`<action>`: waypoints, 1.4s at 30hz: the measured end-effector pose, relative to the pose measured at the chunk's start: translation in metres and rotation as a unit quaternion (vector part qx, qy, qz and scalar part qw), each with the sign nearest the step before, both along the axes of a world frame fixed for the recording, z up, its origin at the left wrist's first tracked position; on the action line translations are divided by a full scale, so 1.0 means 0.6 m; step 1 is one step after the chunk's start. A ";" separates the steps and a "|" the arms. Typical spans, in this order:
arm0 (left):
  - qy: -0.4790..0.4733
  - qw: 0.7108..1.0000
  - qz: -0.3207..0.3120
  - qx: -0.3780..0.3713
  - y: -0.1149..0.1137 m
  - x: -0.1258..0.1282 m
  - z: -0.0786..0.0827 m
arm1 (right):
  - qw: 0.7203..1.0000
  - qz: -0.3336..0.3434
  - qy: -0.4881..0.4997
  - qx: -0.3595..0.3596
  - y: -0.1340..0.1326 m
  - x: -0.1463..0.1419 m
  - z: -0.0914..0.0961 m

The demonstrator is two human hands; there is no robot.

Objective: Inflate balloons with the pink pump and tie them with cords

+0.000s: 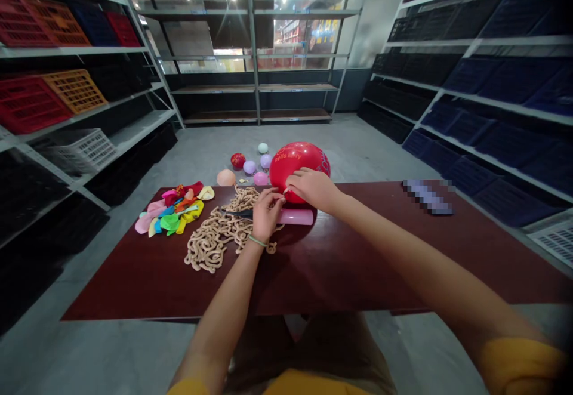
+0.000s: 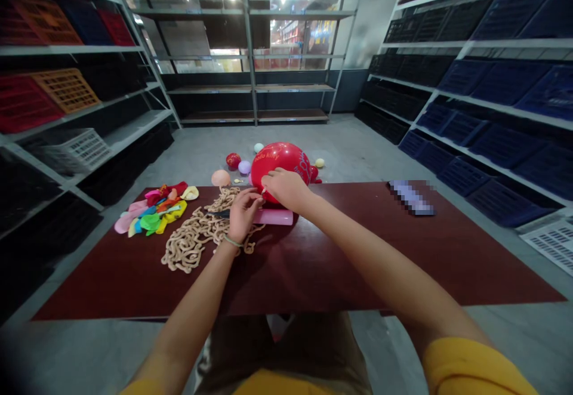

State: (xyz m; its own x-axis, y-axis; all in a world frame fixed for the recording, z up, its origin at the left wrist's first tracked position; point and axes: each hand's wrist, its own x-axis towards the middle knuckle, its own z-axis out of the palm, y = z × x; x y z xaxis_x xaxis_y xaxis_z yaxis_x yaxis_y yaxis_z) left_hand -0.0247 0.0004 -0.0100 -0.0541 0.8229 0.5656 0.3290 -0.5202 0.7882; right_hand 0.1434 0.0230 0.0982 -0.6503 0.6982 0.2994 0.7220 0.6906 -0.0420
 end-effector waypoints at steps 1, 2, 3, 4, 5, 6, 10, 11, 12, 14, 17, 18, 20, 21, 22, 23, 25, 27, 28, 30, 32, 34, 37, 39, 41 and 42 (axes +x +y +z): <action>-0.008 1.000 -0.005 -0.005 0.000 0.001 0.000 | 1.000 -0.002 0.014 -0.005 -0.002 0.000 -0.003; -0.020 1.000 -0.010 -0.014 -0.001 0.001 0.000 | 1.000 -0.003 0.026 -0.009 -0.004 -0.001 -0.006; -0.039 0.999 -0.019 -0.028 -0.001 0.003 -0.001 | 0.999 -0.005 0.037 -0.014 -0.006 -0.001 -0.009; -0.061 0.997 -0.030 -0.046 -0.001 0.004 -0.002 | 0.999 -0.008 0.048 -0.019 -0.008 -0.002 -0.013; -0.086 0.993 -0.043 -0.067 0.000 0.005 -0.004 | 0.998 -0.012 0.059 -0.026 -0.010 -0.002 -0.017; -0.109 0.988 -0.053 -0.090 0.001 0.006 -0.005 | 0.997 -0.015 0.073 -0.032 -0.012 -0.002 -0.022; -0.213 0.959 -0.077 -0.170 0.007 0.009 -0.010 | 0.988 -0.029 0.144 -0.047 -0.021 0.000 -0.047; -0.242 0.949 -0.082 -0.184 0.010 0.009 -0.011 | 0.985 -0.031 0.161 -0.050 -0.024 0.001 -0.053; -0.268 0.940 -0.085 -0.195 0.012 0.009 -0.012 | 0.983 -0.032 0.175 -0.055 -0.027 0.002 -0.059; -0.302 0.928 -0.083 -0.204 0.015 0.008 -0.014 | 0.976 -0.034 0.203 -0.067 -0.033 0.006 -0.070; -0.310 0.928 -0.069 -0.195 0.018 0.008 -0.016 | 0.963 -0.064 0.243 -0.096 -0.044 0.013 -0.084; -0.307 0.930 -0.066 -0.189 0.018 0.009 -0.016 | 0.957 -0.082 0.256 -0.109 -0.046 0.015 -0.090; -0.299 0.936 -0.066 -0.174 0.017 0.011 -0.016 | 0.940 -0.116 0.290 -0.140 -0.047 0.015 -0.104; -0.296 0.938 -0.068 -0.171 0.016 0.012 -0.015 | 0.925 -0.130 0.320 -0.162 -0.046 0.014 -0.112; -0.293 0.938 -0.070 -0.169 0.014 0.013 -0.014 | 0.901 -0.141 0.363 -0.190 -0.044 0.010 -0.121; -0.287 0.940 -0.070 -0.170 0.013 0.014 -0.013 | 0.866 -0.151 0.419 -0.229 -0.041 0.005 -0.131; -0.262 0.948 -0.068 -0.170 0.010 0.015 -0.010 | 0.769 -0.160 0.530 -0.320 -0.034 -0.009 -0.149; -0.229 0.959 -0.063 -0.156 0.008 0.014 -0.008 | 0.690 -0.161 0.592 -0.384 -0.029 -0.023 -0.162; -0.211 0.965 -0.060 -0.146 0.007 0.014 -0.008 | 0.672 -0.161 0.602 -0.400 -0.027 -0.030 -0.166; -0.174 0.975 -0.054 -0.130 0.006 0.014 -0.010 | 0.667 -0.158 0.602 -0.411 -0.025 -0.040 -0.169; -0.135 0.983 -0.048 -0.117 0.005 0.013 -0.013 | 0.665 -0.158 0.603 -0.410 -0.024 -0.047 -0.168; -0.110 0.987 -0.041 -0.107 0.004 0.012 -0.014 | 0.670 -0.163 0.604 -0.400 -0.024 -0.051 -0.164; -0.110 0.988 -0.031 -0.105 0.004 0.010 -0.013 | 0.689 -0.170 0.597 -0.374 -0.026 -0.047 -0.156; -0.138 0.983 -0.038 -0.113 0.006 0.008 -0.011 | 0.708 -0.171 0.588 -0.353 -0.029 -0.035 -0.151; -0.176 0.975 -0.048 -0.125 0.009 0.006 -0.010 | 0.756 -0.175 0.557 -0.296 -0.032 -0.017 -0.147; -0.194 0.971 -0.049 -0.133 0.011 0.005 -0.010 | 0.785 -0.182 0.533 -0.259 -0.034 -0.008 -0.146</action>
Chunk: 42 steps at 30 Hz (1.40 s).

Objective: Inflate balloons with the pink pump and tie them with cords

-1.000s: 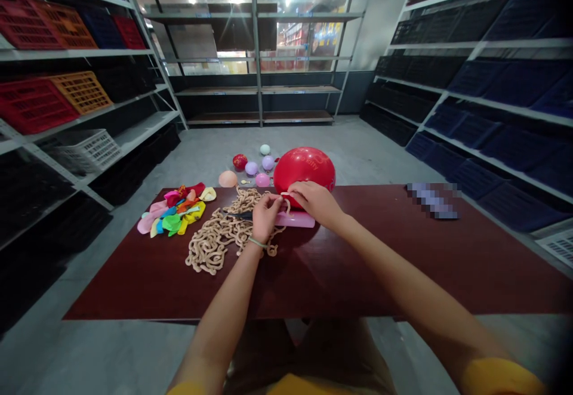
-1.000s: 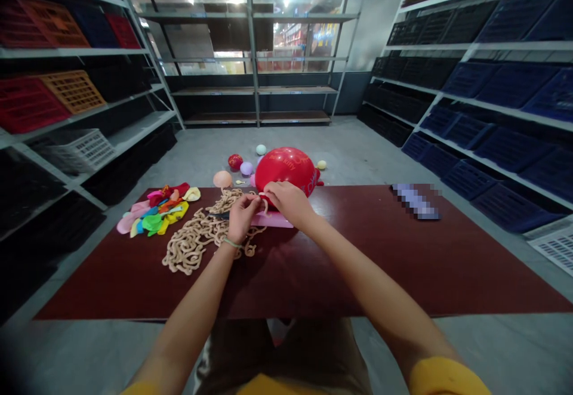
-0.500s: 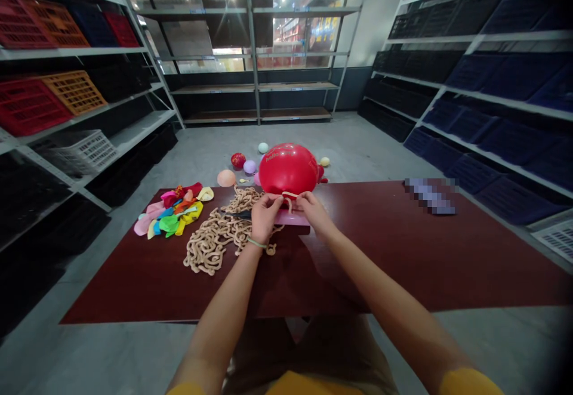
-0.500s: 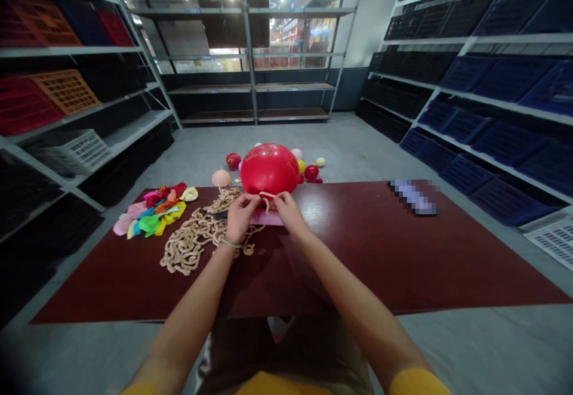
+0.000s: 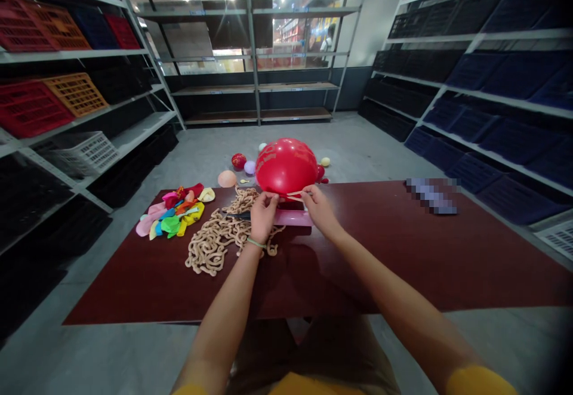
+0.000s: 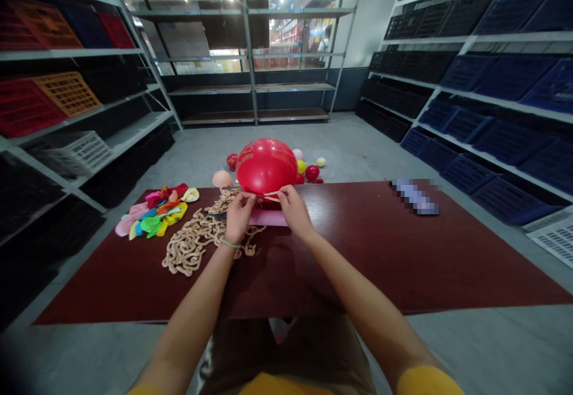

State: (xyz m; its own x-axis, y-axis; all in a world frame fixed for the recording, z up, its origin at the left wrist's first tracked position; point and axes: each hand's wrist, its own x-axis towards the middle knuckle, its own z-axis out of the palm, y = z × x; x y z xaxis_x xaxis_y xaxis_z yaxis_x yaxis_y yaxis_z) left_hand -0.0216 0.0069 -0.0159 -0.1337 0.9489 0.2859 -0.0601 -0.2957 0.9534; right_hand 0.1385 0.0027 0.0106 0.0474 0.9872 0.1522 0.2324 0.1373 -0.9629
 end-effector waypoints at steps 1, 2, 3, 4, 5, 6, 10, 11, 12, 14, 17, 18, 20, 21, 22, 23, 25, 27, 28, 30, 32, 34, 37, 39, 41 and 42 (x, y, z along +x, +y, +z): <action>-0.014 1.000 -0.001 -0.010 0.001 0.000 0.000 | 0.998 -0.014 -0.048 0.026 -0.002 0.007 0.001; -0.024 1.000 -0.003 -0.019 0.001 0.000 0.001 | 0.994 -0.025 -0.094 0.046 -0.005 0.013 0.002; -0.028 0.999 -0.005 -0.024 0.001 0.001 0.002 | 0.989 -0.032 -0.134 0.057 -0.008 0.016 0.004; -0.029 0.999 -0.008 -0.023 -0.001 0.002 0.004 | 0.984 -0.034 -0.164 0.059 -0.011 0.016 0.007; -0.026 0.999 -0.010 -0.017 -0.003 0.003 0.006 | 0.979 -0.031 -0.194 0.058 -0.015 0.015 0.012; -0.022 1.000 -0.012 -0.008 -0.006 0.004 0.009 | 0.973 -0.026 -0.224 0.058 -0.018 0.012 0.018; -0.030 0.999 -0.028 0.015 -0.019 0.004 0.023 | 0.934 -0.009 -0.353 0.060 -0.029 0.002 0.048; -0.032 0.999 -0.037 0.014 -0.021 0.003 0.026 | 0.921 -0.005 -0.385 0.065 -0.030 0.002 0.056; -0.030 0.998 -0.047 0.012 -0.023 0.002 0.028 | 0.907 0.000 -0.415 0.073 -0.030 0.003 0.064; -0.015 0.997 -0.070 0.004 -0.024 0.001 0.030 | 0.880 0.022 -0.462 0.109 -0.028 0.008 0.078; -0.011 0.993 -0.115 -0.031 -0.023 0.000 0.030 | 0.840 0.080 -0.498 0.199 -0.022 0.018 0.100; -0.017 0.990 -0.133 -0.049 -0.023 0.000 0.029 | 0.827 0.103 -0.504 0.226 -0.020 0.021 0.107; -0.034 0.982 -0.162 -0.087 -0.022 0.001 0.029 | 0.807 0.137 -0.511 0.263 -0.013 0.023 0.120; -0.045 0.979 -0.172 -0.101 -0.022 0.000 0.030 | 0.802 0.146 -0.512 0.270 -0.009 0.024 0.124; -0.057 0.976 -0.180 -0.108 -0.022 0.000 0.031 | 0.802 0.150 -0.510 0.271 -0.006 0.024 0.127; -0.067 0.974 -0.189 -0.109 -0.022 -0.001 0.032 | 0.806 0.147 -0.506 0.269 -0.002 0.025 0.127; -0.087 0.969 -0.209 -0.098 -0.022 -0.004 0.036 | 0.818 0.135 -0.494 0.260 0.006 0.027 0.125; -0.097 0.963 -0.234 -0.089 -0.022 -0.007 0.038 | 0.826 0.130 -0.485 0.256 0.012 0.029 0.119; -0.097 0.961 -0.244 -0.088 -0.021 -0.008 0.039 | 0.827 0.131 -0.484 0.255 0.014 0.029 0.117; -0.091 0.959 -0.255 -0.088 -0.021 -0.009 0.041 | 0.826 0.141 -0.486 0.250 0.016 0.029 0.116; -0.077 0.960 -0.255 -0.086 -0.020 -0.008 0.042 | 0.826 0.152 -0.487 0.242 0.017 0.027 0.119; -0.061 0.963 -0.248 -0.080 -0.021 -0.006 0.043 | 0.829 0.163 -0.483 0.230 0.016 0.025 0.124; -0.039 0.967 -0.240 -0.075 -0.022 -0.003 0.043 | 0.837 0.175 -0.474 0.210 0.014 0.022 0.131; -0.031 0.971 -0.224 -0.078 -0.021 -0.001 0.041 | 0.848 0.179 -0.459 0.198 0.012 0.022 0.134; -0.031 0.976 -0.198 -0.086 -0.020 0.001 0.037 | 0.868 0.184 -0.422 0.183 0.011 0.025 0.137; -0.034 0.978 -0.186 -0.090 -0.018 0.001 0.034 | 0.881 0.190 -0.397 0.175 0.010 0.027 0.138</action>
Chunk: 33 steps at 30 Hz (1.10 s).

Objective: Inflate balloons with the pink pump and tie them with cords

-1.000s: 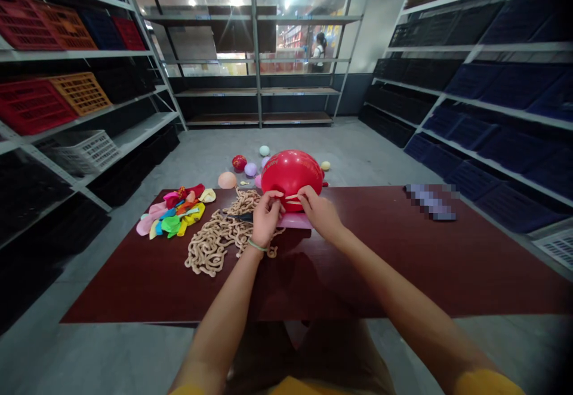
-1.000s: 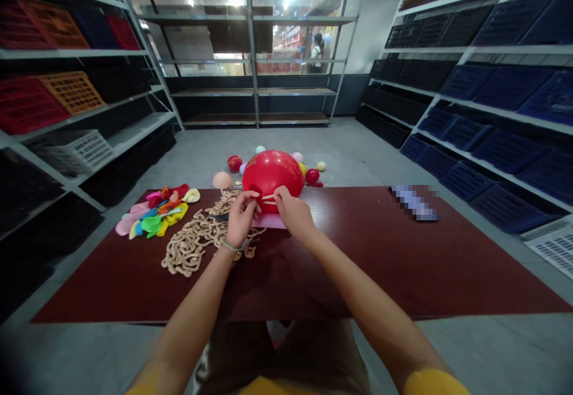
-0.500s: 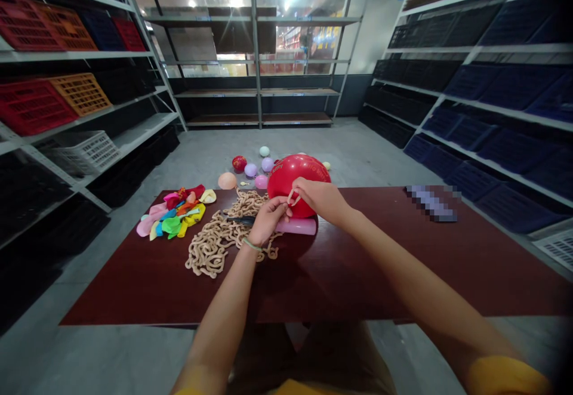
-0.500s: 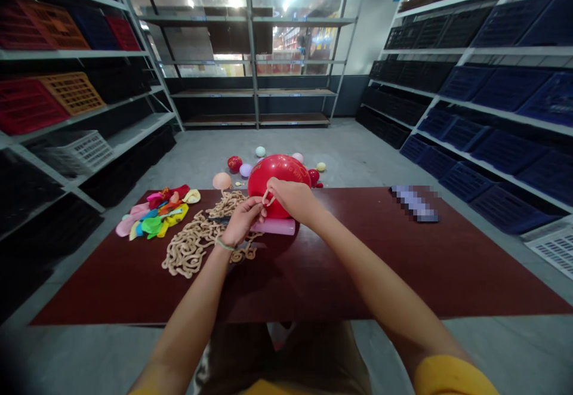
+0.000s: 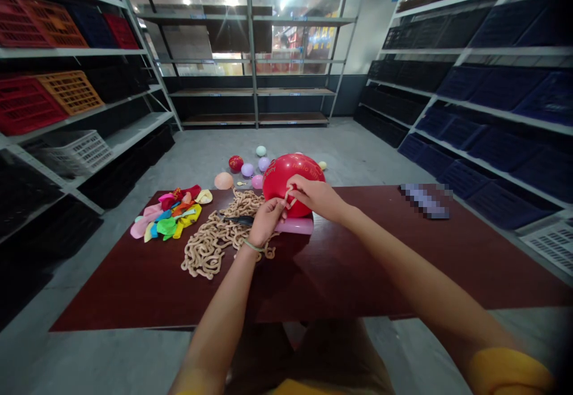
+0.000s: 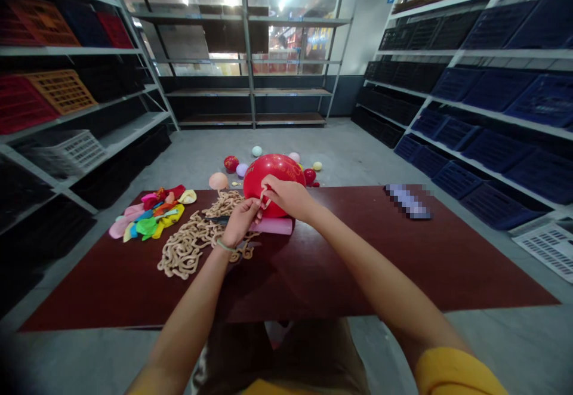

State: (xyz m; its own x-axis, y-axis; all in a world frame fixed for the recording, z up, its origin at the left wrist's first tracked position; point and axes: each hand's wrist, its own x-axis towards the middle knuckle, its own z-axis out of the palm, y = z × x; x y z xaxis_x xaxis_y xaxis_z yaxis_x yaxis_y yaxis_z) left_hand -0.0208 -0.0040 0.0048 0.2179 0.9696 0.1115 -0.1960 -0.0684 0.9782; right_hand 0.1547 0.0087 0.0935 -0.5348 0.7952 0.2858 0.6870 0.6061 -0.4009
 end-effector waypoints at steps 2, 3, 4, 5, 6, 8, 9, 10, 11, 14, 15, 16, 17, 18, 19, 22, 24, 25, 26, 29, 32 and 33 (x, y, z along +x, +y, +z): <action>0.000 1.000 0.012 -0.007 0.003 0.000 -0.004 | 0.998 0.019 0.046 -0.032 -0.002 0.004 0.006; 0.004 1.000 0.013 -0.007 0.003 0.000 -0.004 | 0.997 0.033 0.059 -0.044 -0.003 0.006 0.010; 0.010 1.000 0.010 -0.002 0.003 0.000 -0.004 | 0.996 0.045 0.062 -0.051 -0.004 0.007 0.014; 0.022 1.000 0.007 0.006 0.002 0.000 -0.003 | 0.996 0.054 0.056 -0.053 -0.005 0.006 0.020; 0.038 0.999 0.003 0.019 0.000 0.000 -0.001 | 0.996 0.059 0.041 -0.051 -0.005 0.004 0.025; 0.077 0.995 0.001 0.056 -0.006 0.001 0.003 | 0.997 0.064 -0.004 -0.036 -0.001 -0.005 0.036; 0.097 0.992 0.000 0.075 -0.008 0.001 0.005 | 0.997 0.067 -0.028 -0.025 0.003 -0.010 0.041; 0.116 0.989 0.000 0.093 -0.011 0.002 0.006 | 0.996 0.072 -0.047 -0.013 0.007 -0.016 0.044; 0.133 0.985 -0.001 0.109 -0.013 0.002 0.006 | 0.995 0.077 -0.061 -0.001 0.013 -0.022 0.047; 0.169 0.975 -0.004 0.145 -0.015 0.004 0.002 | 0.993 0.092 -0.075 0.002 0.029 -0.038 0.047; 0.178 0.972 -0.001 0.155 -0.015 0.004 -0.001 | 0.993 0.093 -0.071 -0.006 0.033 -0.043 0.045; 0.185 0.969 0.006 0.163 -0.014 0.005 -0.004 | 0.993 0.094 -0.066 -0.016 0.036 -0.047 0.043; 0.192 0.967 0.016 0.166 -0.012 0.005 -0.007 | 0.993 0.096 -0.061 -0.025 0.037 -0.051 0.041; 0.197 0.966 0.029 0.165 -0.011 0.004 -0.010 | 0.993 0.096 -0.055 -0.032 0.038 -0.055 0.038; 0.199 0.966 0.044 0.161 -0.009 0.004 -0.013 | 0.993 0.098 -0.051 -0.040 0.038 -0.057 0.036; 0.166 0.976 0.076 0.121 -0.005 0.004 -0.018 | 0.989 0.127 -0.021 -0.076 0.037 -0.058 0.033; 0.115 0.987 0.075 0.077 -0.002 0.005 -0.018 | 0.989 0.128 0.022 -0.069 0.035 -0.049 0.035; 0.090 0.992 0.069 0.057 -0.001 0.006 -0.016 | 0.991 0.119 0.037 -0.044 0.032 -0.041 0.036; 0.068 0.995 0.063 0.038 0.000 0.007 -0.015 | 0.994 0.107 0.038 -0.006 0.029 -0.033 0.037; 0.029 0.998 0.060 0.008 0.003 0.007 -0.012 | 0.989 0.096 -0.029 0.107 0.013 -0.007 0.034; 0.017 0.998 0.065 -0.001 0.003 0.006 -0.011 | 0.977 0.093 -0.097 0.163 -0.005 0.010 0.019; 0.015 0.998 0.064 -0.001 0.003 0.005 -0.011 | 0.974 0.089 -0.111 0.176 -0.009 0.013 0.013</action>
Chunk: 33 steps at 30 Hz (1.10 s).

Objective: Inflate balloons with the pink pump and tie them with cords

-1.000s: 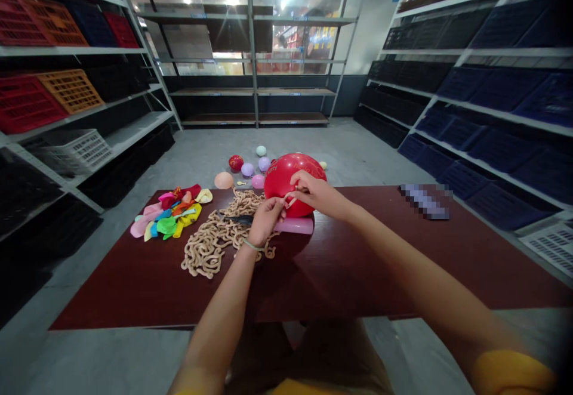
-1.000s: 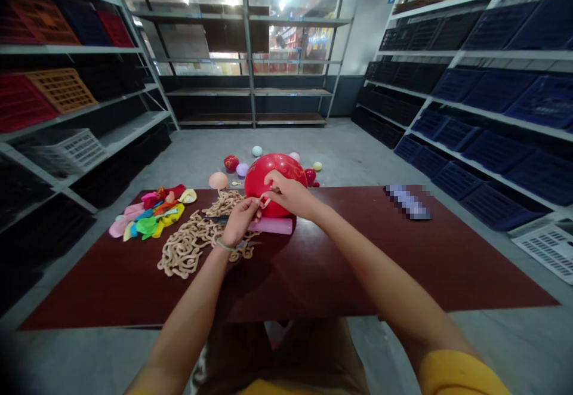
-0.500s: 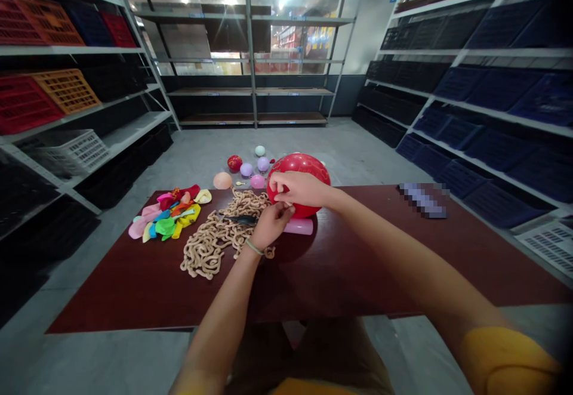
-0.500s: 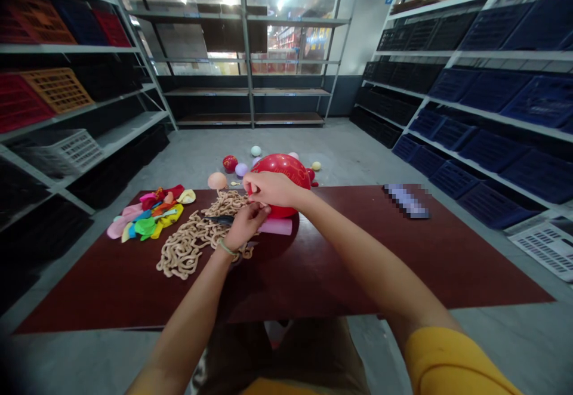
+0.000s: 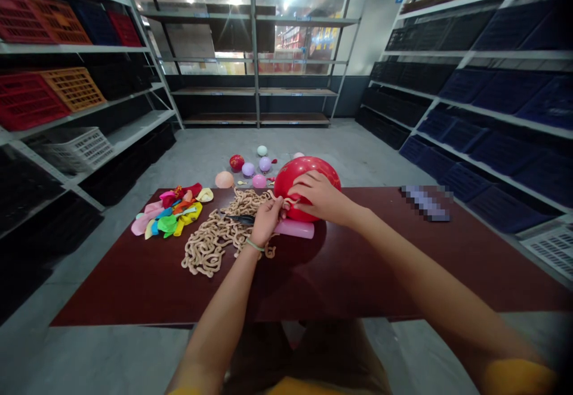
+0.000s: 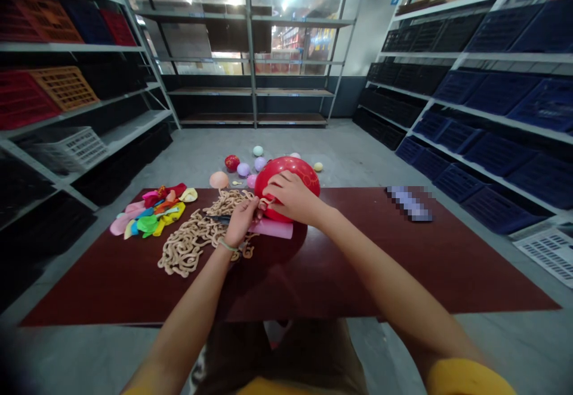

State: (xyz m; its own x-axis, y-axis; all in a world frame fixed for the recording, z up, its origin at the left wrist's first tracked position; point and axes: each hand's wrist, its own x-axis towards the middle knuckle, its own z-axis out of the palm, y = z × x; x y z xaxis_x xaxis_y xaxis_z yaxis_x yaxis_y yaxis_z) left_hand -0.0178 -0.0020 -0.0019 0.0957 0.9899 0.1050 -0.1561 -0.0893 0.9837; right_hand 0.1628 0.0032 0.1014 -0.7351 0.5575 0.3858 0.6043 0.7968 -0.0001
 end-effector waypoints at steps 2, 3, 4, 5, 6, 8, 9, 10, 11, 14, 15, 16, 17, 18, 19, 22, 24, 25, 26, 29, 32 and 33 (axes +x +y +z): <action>-0.001 1.000 -0.003 0.001 -0.001 -0.002 0.000 | 0.999 -0.007 -0.018 0.027 -0.004 0.002 -0.012; -0.002 1.000 -0.003 0.001 -0.001 -0.002 0.000 | 0.999 -0.009 -0.021 0.037 -0.003 0.002 -0.016; -0.002 1.000 -0.004 0.000 -0.001 -0.003 -0.001 | 0.999 -0.010 -0.019 0.043 -0.001 0.000 -0.020; -0.003 1.000 -0.005 -0.002 0.000 -0.003 -0.001 | 0.999 -0.014 -0.009 0.046 0.001 -0.001 -0.023; -0.007 1.000 -0.009 -0.005 0.000 -0.004 -0.001 | 0.999 -0.022 0.008 0.047 0.004 -0.004 -0.026; -0.023 0.999 -0.021 -0.015 0.002 -0.005 -0.003 | 0.996 -0.047 0.058 0.048 0.008 -0.010 -0.032; -0.034 0.999 -0.027 -0.020 0.003 -0.005 -0.003 | 0.993 -0.060 0.086 0.049 0.009 -0.014 -0.036; -0.047 0.998 -0.028 -0.026 0.005 -0.006 -0.004 | 0.990 -0.069 0.114 0.049 0.008 -0.018 -0.041; -0.061 0.997 -0.026 -0.032 0.005 -0.008 -0.004 | 0.986 -0.073 0.139 0.048 0.006 -0.022 -0.047; -0.106 0.993 -0.024 -0.052 0.006 -0.012 0.000 | 0.976 -0.059 0.205 0.045 -0.003 -0.032 -0.065; -0.121 0.991 -0.024 -0.058 0.005 -0.012 0.001 | 0.972 -0.054 0.223 0.049 -0.006 -0.034 -0.072; -0.136 0.988 -0.024 -0.063 0.004 -0.013 0.003 | 0.969 -0.052 0.235 0.054 -0.008 -0.035 -0.078; -0.148 0.987 -0.021 -0.065 0.003 -0.013 0.005 | 0.967 -0.051 0.242 0.062 -0.010 -0.035 -0.084; -0.158 0.985 -0.016 -0.064 0.002 -0.013 0.005 | 0.966 -0.051 0.245 0.070 -0.011 -0.035 -0.091; -0.165 0.984 -0.009 -0.062 0.002 -0.013 0.005 | 0.965 -0.052 0.247 0.076 -0.011 -0.034 -0.097; -0.171 0.984 0.005 -0.054 0.003 -0.011 0.000 | 0.960 -0.044 0.264 0.080 -0.011 -0.028 -0.114; -0.158 0.986 0.006 -0.051 0.005 -0.010 -0.005 | 0.957 -0.037 0.280 0.064 -0.011 -0.023 -0.123; -0.146 0.988 0.005 -0.048 0.006 -0.009 -0.007 | 0.956 -0.036 0.285 0.055 -0.012 -0.020 -0.127; -0.130 0.990 0.004 -0.044 0.006 -0.009 -0.008 | 0.955 -0.036 0.290 0.045 -0.013 -0.017 -0.129; -0.080 0.996 0.002 -0.027 0.002 -0.005 -0.008 | 0.951 -0.043 0.306 0.028 -0.015 -0.007 -0.136; -0.035 0.999 -0.018 -0.013 -0.006 0.000 -0.002 | 0.951 -0.062 0.303 0.025 -0.016 -0.001 -0.143; -0.020 0.999 -0.025 -0.009 -0.009 0.002 -0.001 | 0.952 -0.068 0.296 0.024 -0.015 -0.001 -0.145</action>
State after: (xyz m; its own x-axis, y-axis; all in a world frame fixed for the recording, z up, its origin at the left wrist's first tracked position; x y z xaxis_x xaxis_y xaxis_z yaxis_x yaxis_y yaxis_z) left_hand -0.0169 -0.0074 -0.0024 0.1417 0.9856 0.0924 -0.1998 -0.0629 0.9778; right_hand 0.1624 -0.0056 0.0143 -0.3027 0.6032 0.7379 0.6081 0.7184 -0.3377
